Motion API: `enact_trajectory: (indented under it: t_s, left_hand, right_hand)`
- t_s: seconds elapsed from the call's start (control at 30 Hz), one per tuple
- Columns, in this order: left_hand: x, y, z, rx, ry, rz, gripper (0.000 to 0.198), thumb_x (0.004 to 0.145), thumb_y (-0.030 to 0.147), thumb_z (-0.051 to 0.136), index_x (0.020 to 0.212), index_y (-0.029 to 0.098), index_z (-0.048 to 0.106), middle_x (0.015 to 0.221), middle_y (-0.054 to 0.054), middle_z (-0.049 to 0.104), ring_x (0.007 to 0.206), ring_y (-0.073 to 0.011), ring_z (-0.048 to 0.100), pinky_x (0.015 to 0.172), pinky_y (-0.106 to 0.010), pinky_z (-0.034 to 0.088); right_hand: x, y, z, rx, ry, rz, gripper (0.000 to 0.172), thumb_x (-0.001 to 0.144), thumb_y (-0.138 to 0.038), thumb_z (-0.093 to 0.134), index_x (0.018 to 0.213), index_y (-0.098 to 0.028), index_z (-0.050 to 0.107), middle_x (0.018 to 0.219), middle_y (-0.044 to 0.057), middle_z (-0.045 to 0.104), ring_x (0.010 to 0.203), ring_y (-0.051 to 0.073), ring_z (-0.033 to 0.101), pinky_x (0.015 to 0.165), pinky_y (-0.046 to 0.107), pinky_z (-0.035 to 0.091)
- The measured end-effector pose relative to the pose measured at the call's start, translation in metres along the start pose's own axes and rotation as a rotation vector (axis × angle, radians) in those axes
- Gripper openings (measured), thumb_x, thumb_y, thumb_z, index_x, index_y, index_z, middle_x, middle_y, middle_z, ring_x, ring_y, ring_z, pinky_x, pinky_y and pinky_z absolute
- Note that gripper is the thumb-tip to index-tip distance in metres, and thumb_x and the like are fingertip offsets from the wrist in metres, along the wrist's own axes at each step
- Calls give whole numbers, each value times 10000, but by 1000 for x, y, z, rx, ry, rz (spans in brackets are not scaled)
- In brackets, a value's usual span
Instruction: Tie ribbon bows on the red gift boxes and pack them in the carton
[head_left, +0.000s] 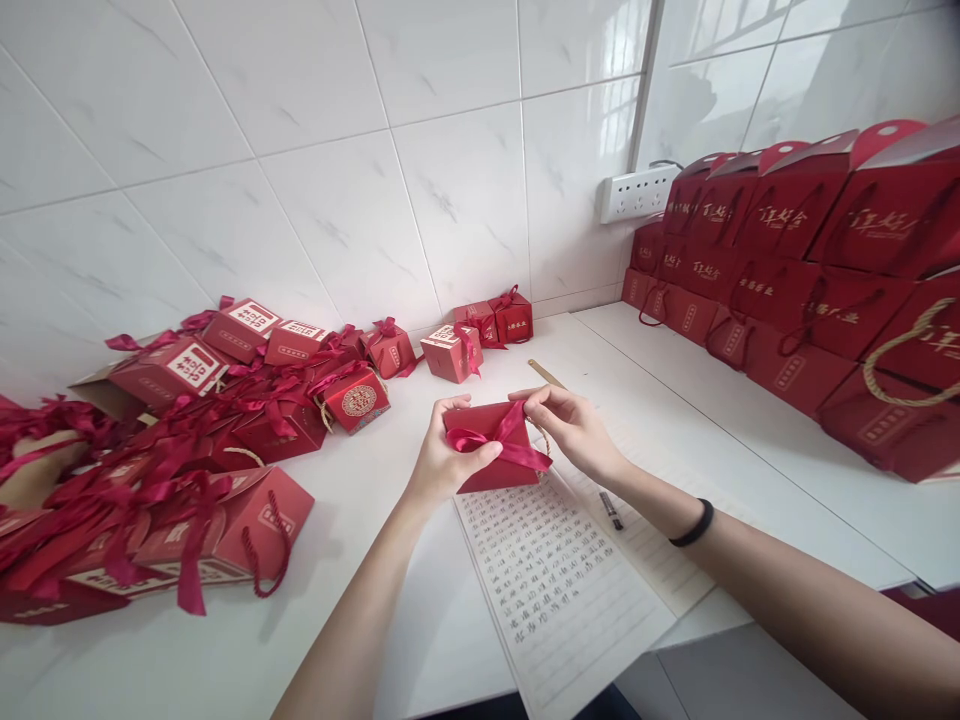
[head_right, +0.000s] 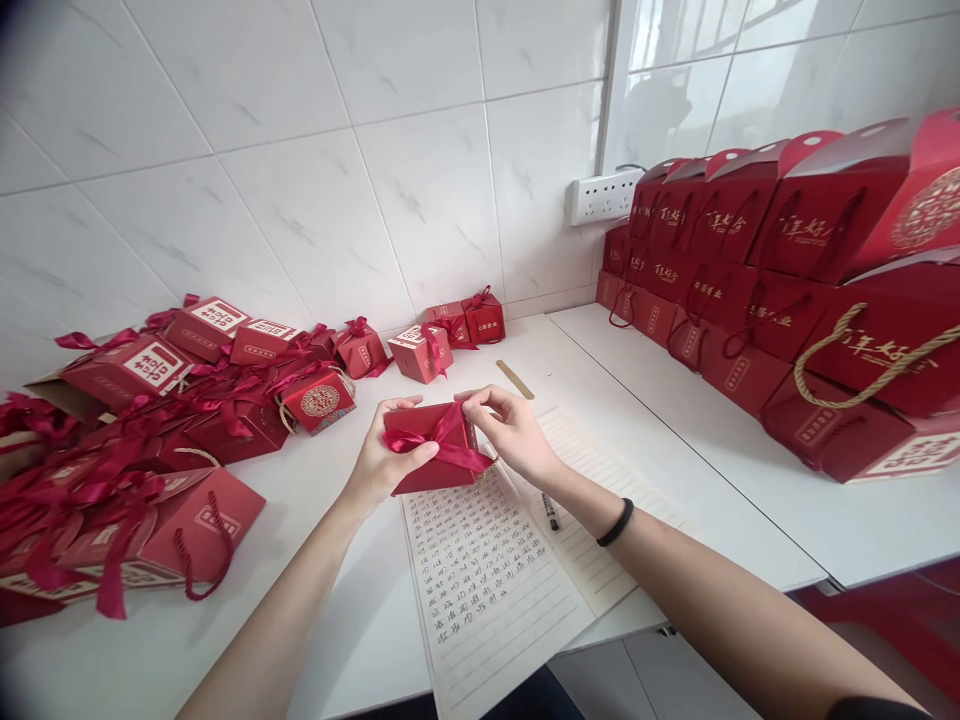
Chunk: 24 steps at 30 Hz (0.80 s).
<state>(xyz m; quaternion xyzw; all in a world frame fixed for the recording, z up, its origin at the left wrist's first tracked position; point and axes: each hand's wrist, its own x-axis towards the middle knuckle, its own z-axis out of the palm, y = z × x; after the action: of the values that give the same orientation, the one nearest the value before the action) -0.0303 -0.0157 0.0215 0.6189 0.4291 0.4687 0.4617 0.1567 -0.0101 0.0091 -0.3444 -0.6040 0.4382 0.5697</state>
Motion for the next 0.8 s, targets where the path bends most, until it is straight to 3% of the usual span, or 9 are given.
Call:
enact_trajectory:
  t_s: [0.3, 0.37, 0.43, 0.47, 0.53, 0.63, 0.8]
  left_hand:
    - [2, -5, 4, 43, 87, 34, 539, 617, 351, 781, 1025, 227, 452, 930, -12, 629, 767, -154, 660, 702, -272, 523]
    - [1, -5, 7, 51, 123, 21, 525, 621, 350, 777, 1019, 228, 457, 969, -14, 624, 722, -132, 646, 679, -262, 515]
    - [0, -4, 11, 54, 164, 7, 516, 626, 353, 773, 1018, 229, 461, 973, -12, 620, 715, -126, 638, 680, -262, 511]
    - [-1, -3, 13, 55, 185, -2, 517, 627, 354, 772, 1020, 228, 460, 956, -11, 620, 723, -131, 639, 688, -267, 512]
    - [-1, -2, 17, 56, 224, -17, 530, 622, 352, 774, 1024, 220, 454, 904, -7, 620, 736, -146, 642, 703, -281, 514]
    - [-2, -1, 19, 68, 266, -15, 538, 622, 346, 773, 1028, 210, 447, 868, -4, 614, 735, -151, 635, 716, -292, 510]
    - [0, -3, 19, 15, 244, -37, 566, 624, 362, 773, 1053, 211, 435, 867, -9, 617, 754, -145, 627, 728, -281, 501]
  right_hand:
    - [3, 7, -1, -28, 11, -11, 342, 818, -546, 596, 777, -206, 592, 994, 70, 658, 946, 225, 625, 867, 432, 512]
    - [-1, 3, 0, -166, 128, -136, 270, 864, -479, 559, 837, -210, 576, 1008, 81, 622, 981, 229, 593, 856, 431, 504]
    - [-8, -3, 4, -366, 226, -362, 143, 905, -355, 515, 884, -217, 546, 953, 77, 587, 931, 213, 569, 807, 408, 496]
    - [-12, -7, 7, -461, 208, -493, 85, 915, -288, 492, 885, -218, 532, 886, 62, 575, 854, 196, 559, 756, 383, 489]
    - [-22, -13, 14, -619, 29, -749, 93, 916, -207, 467, 840, -212, 520, 725, 24, 538, 680, 168, 503, 637, 337, 449]
    - [-35, -14, 28, -809, -247, -1011, 144, 921, -204, 489, 797, -180, 557, 644, 19, 533, 633, 166, 463, 598, 321, 405]
    - [-41, -2, 41, -929, -317, -999, 178, 952, -143, 450, 981, -150, 625, 870, 62, 632, 770, 174, 503, 671, 299, 401]
